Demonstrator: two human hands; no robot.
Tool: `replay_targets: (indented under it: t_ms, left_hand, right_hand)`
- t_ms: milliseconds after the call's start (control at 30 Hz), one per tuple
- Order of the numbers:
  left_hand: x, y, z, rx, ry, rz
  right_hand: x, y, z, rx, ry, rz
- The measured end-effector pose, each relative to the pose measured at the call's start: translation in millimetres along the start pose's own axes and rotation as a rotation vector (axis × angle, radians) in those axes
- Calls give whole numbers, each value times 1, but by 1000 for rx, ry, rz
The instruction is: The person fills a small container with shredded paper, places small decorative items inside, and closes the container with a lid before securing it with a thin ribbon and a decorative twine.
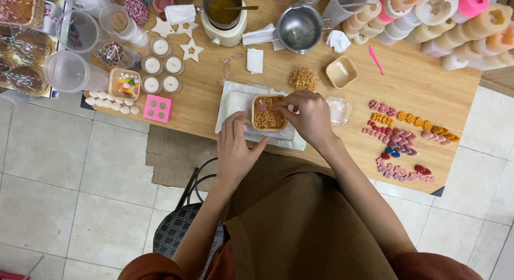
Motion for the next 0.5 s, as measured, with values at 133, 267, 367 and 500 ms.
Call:
replay_targets:
  t_ms: [133, 267, 367, 500]
  left_hand:
    - [5, -8, 1, -13, 27, -34]
    - [7, -16, 2, 25, 28, -17]
    - [6, -16, 2, 13, 13, -48]
    - [6, -14, 2, 25, 17, -53]
  right_hand:
    - [-4, -7, -1, 10, 3, -11]
    - [-3, -12, -2, 12, 41, -46]
    - [-5, -13, -4, 16, 17, -48]
    - [-1, -9, -4, -11, 19, -56]
Point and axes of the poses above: each hand's wrist, its own z-axis towards the middle knuckle, its own y-axis out of the back of the hand, x = y × z, the point moved 10 cm from there along z, towards the middle knuckle, and after that the axes turned 8 degrees about z, right-handed, at the moved point
